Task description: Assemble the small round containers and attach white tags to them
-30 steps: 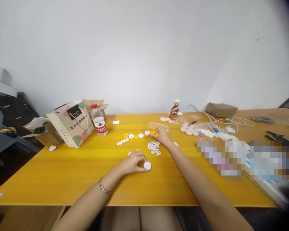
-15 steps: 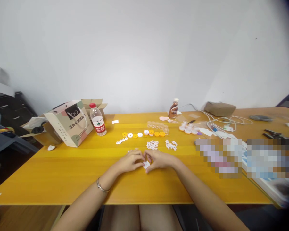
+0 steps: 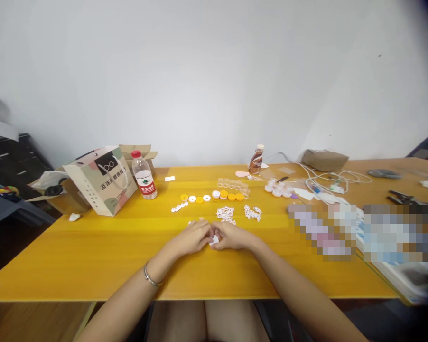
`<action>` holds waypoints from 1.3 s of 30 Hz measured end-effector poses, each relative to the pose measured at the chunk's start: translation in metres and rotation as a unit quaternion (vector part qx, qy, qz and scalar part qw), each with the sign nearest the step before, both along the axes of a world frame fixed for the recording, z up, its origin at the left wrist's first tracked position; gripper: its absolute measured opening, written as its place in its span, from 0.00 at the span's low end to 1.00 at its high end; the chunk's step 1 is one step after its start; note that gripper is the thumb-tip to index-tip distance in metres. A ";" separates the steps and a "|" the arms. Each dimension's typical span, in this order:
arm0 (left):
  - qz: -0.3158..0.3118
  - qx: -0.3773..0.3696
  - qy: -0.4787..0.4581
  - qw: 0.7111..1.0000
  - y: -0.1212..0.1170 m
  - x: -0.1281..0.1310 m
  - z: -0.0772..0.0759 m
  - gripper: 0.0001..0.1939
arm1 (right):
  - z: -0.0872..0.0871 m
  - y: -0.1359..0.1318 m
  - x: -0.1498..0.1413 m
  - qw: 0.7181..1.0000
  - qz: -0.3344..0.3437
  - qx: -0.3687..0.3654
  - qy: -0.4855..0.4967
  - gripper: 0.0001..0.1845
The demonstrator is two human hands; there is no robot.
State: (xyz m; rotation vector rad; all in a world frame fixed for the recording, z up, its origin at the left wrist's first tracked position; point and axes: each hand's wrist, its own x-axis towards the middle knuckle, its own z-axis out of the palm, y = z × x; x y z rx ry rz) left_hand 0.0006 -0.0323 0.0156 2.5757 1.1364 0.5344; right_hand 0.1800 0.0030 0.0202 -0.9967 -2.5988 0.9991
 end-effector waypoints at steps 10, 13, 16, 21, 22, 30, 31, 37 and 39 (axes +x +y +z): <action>0.179 0.032 -0.201 0.962 0.022 -0.032 0.008 0.04 | -0.003 0.002 0.002 0.999 -0.004 -0.031 0.013 0.16; 0.219 0.013 -0.189 0.957 0.033 -0.048 0.003 0.04 | -0.003 0.001 0.002 0.999 -0.003 -0.033 0.014 0.16; 0.216 -0.029 -0.163 0.962 0.041 -0.055 -0.008 0.05 | -0.003 0.002 0.002 0.999 -0.002 -0.032 0.013 0.16; 0.206 -0.061 -0.153 0.965 0.050 -0.055 -0.022 0.06 | -0.006 0.003 0.002 0.999 -0.003 -0.031 0.016 0.17; 0.207 -0.066 -0.152 0.964 0.052 -0.055 -0.024 0.07 | -0.006 0.003 0.002 0.999 -0.004 -0.031 0.016 0.17; 0.192 -0.100 -0.141 0.966 0.049 -0.061 -0.024 0.07 | -0.005 0.002 0.002 0.999 -0.002 -0.042 0.019 0.17; 0.188 -0.103 -0.139 0.967 0.048 -0.060 -0.024 0.07 | -0.005 0.003 0.002 0.999 -0.002 -0.045 0.020 0.17; 0.165 -0.112 -0.134 0.971 0.043 -0.057 -0.021 0.07 | -0.005 0.002 0.003 0.999 -0.002 -0.046 0.018 0.17; 0.170 -0.104 -0.136 0.971 0.041 -0.055 -0.017 0.07 | -0.005 0.002 0.002 0.999 -0.004 -0.045 0.017 0.17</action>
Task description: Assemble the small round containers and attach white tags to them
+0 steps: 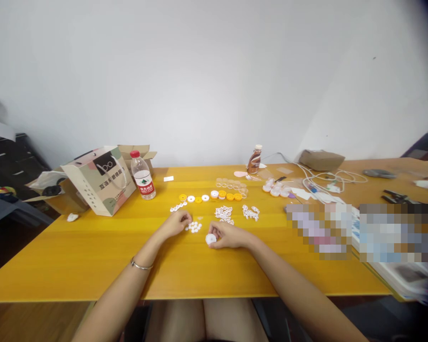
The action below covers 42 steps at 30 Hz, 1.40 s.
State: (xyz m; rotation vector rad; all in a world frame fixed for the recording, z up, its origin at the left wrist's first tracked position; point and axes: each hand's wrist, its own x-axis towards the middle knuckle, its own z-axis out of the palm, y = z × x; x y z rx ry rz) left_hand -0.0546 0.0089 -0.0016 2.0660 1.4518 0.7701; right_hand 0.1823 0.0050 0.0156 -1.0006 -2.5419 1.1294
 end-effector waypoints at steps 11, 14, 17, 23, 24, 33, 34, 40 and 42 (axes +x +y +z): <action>-0.195 0.110 0.083 0.971 -0.034 0.045 0.020 0.10 | 0.000 -0.001 -0.001 0.999 0.006 0.039 0.025 0.14; -0.205 0.124 0.117 0.964 -0.036 0.051 0.018 0.10 | 0.002 -0.001 -0.002 0.999 0.014 0.029 0.032 0.14; -0.207 0.150 0.141 0.957 -0.036 0.053 0.017 0.10 | 0.002 0.001 -0.001 0.999 0.017 0.024 0.039 0.14; -0.212 0.233 0.212 0.925 -0.037 0.052 0.014 0.12 | 0.000 0.003 0.001 0.998 0.023 -0.006 0.050 0.13; -0.215 0.245 0.220 0.920 -0.036 0.051 0.013 0.13 | 0.000 0.003 0.001 0.998 0.021 -0.009 0.051 0.13; -0.216 0.283 0.244 0.902 -0.035 0.056 0.010 0.15 | -0.002 0.005 0.001 0.999 0.021 -0.007 0.046 0.12; -0.213 0.283 0.233 0.906 -0.035 0.057 0.011 0.15 | -0.002 0.004 0.001 0.999 0.022 -0.003 0.046 0.12; -0.111 0.286 0.173 0.936 -0.024 0.026 0.024 0.12 | -0.001 0.002 0.002 0.999 0.006 -0.009 0.031 0.15; -0.056 0.269 0.194 0.942 -0.017 0.000 0.031 0.12 | 0.001 0.001 0.002 0.999 0.001 -0.013 0.029 0.16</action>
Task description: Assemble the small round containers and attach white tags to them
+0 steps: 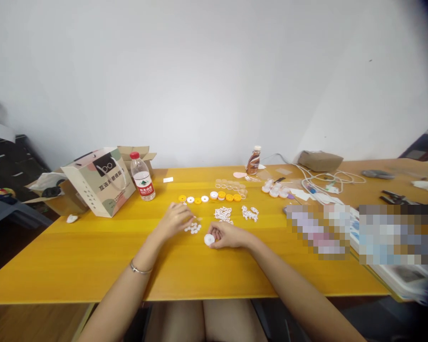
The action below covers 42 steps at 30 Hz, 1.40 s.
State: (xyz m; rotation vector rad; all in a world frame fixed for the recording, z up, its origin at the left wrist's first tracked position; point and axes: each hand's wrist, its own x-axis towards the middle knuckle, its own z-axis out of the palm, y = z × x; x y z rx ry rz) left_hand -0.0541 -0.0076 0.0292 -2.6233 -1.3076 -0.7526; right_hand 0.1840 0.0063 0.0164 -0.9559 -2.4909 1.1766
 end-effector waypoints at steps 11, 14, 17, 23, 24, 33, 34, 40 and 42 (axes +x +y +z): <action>0.022 -0.097 0.092 0.991 0.005 -0.021 -0.001 0.08 | 0.003 -0.002 0.000 1.000 -0.006 0.000 -0.006 0.16; 0.004 -0.116 0.085 0.990 0.002 -0.014 -0.002 0.06 | 0.003 -0.002 0.000 1.000 -0.007 0.002 -0.009 0.16; -0.010 -0.144 0.056 0.988 0.001 -0.014 -0.001 0.05 | 0.002 -0.001 0.000 1.000 -0.004 0.008 -0.010 0.16; -0.032 -0.175 0.024 0.984 0.001 -0.016 -0.003 0.04 | 0.001 0.000 0.000 1.000 -0.001 0.012 -0.010 0.16; -0.033 -0.173 0.025 0.984 0.001 -0.015 -0.004 0.04 | 0.001 0.000 0.000 1.000 -0.002 0.012 -0.010 0.16; -0.063 -0.120 0.013 0.991 -0.009 0.006 -0.001 0.08 | -0.001 0.001 0.000 1.000 0.002 -0.002 0.003 0.17; -0.073 -0.107 0.018 0.991 -0.012 0.012 -0.002 0.09 | -0.002 0.001 0.000 1.000 0.005 -0.005 0.006 0.17; -0.160 -0.048 0.078 0.983 -0.021 0.045 -0.009 0.13 | -0.004 0.004 0.000 1.000 0.020 -0.002 0.014 0.15; -0.162 -0.028 0.099 0.981 -0.020 0.049 -0.012 0.14 | -0.004 0.005 -0.001 1.000 0.022 -0.002 0.013 0.14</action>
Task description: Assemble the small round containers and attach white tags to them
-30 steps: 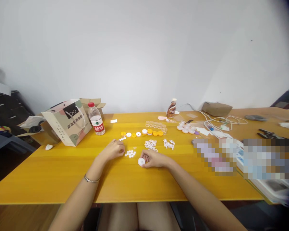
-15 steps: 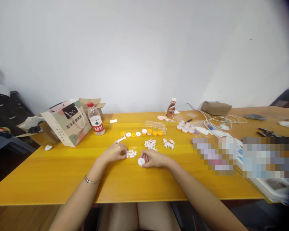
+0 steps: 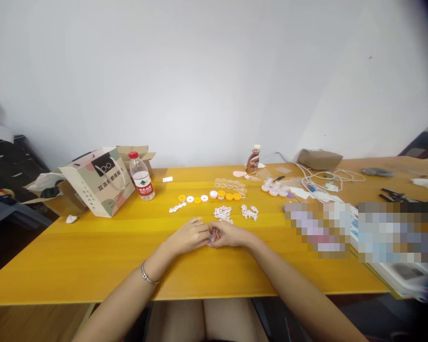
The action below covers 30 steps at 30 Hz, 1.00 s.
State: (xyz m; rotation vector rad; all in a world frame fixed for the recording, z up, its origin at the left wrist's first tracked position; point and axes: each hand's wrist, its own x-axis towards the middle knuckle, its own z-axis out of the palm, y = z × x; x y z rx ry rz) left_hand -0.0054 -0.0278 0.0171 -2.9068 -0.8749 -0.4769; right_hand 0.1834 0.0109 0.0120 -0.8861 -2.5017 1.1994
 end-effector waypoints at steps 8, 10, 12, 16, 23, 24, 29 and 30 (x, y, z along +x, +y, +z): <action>-0.002 0.047 0.026 0.999 0.001 -0.003 -0.003 0.16 | -0.002 0.001 0.000 1.000 0.005 -0.011 0.009 0.13; -0.002 0.054 0.034 0.998 0.000 -0.003 -0.003 0.16 | -0.003 0.001 0.000 1.000 0.004 -0.013 0.010 0.13; -0.005 0.066 0.038 0.997 0.000 -0.003 -0.003 0.16 | -0.003 0.001 0.000 1.000 0.001 -0.013 0.012 0.13; -0.019 0.092 0.028 0.995 0.000 -0.002 -0.004 0.16 | -0.004 0.002 -0.001 1.000 -0.002 -0.016 0.019 0.12; -0.009 0.038 -0.055 0.998 0.004 -0.002 -0.011 0.13 | -0.002 0.001 -0.001 0.999 -0.013 -0.028 0.015 0.14; -0.004 -0.004 -0.090 0.996 0.005 -0.002 -0.012 0.12 | -0.001 0.000 -0.001 0.999 -0.013 -0.026 0.014 0.14; 0.116 -0.223 -0.330 0.910 0.014 -0.005 -0.016 0.13 | 0.002 -0.002 0.000 1.000 -0.019 -0.023 0.008 0.14; 0.140 -0.248 -0.356 0.890 0.016 -0.007 -0.016 0.13 | 0.003 -0.002 0.000 0.999 -0.021 -0.026 0.007 0.14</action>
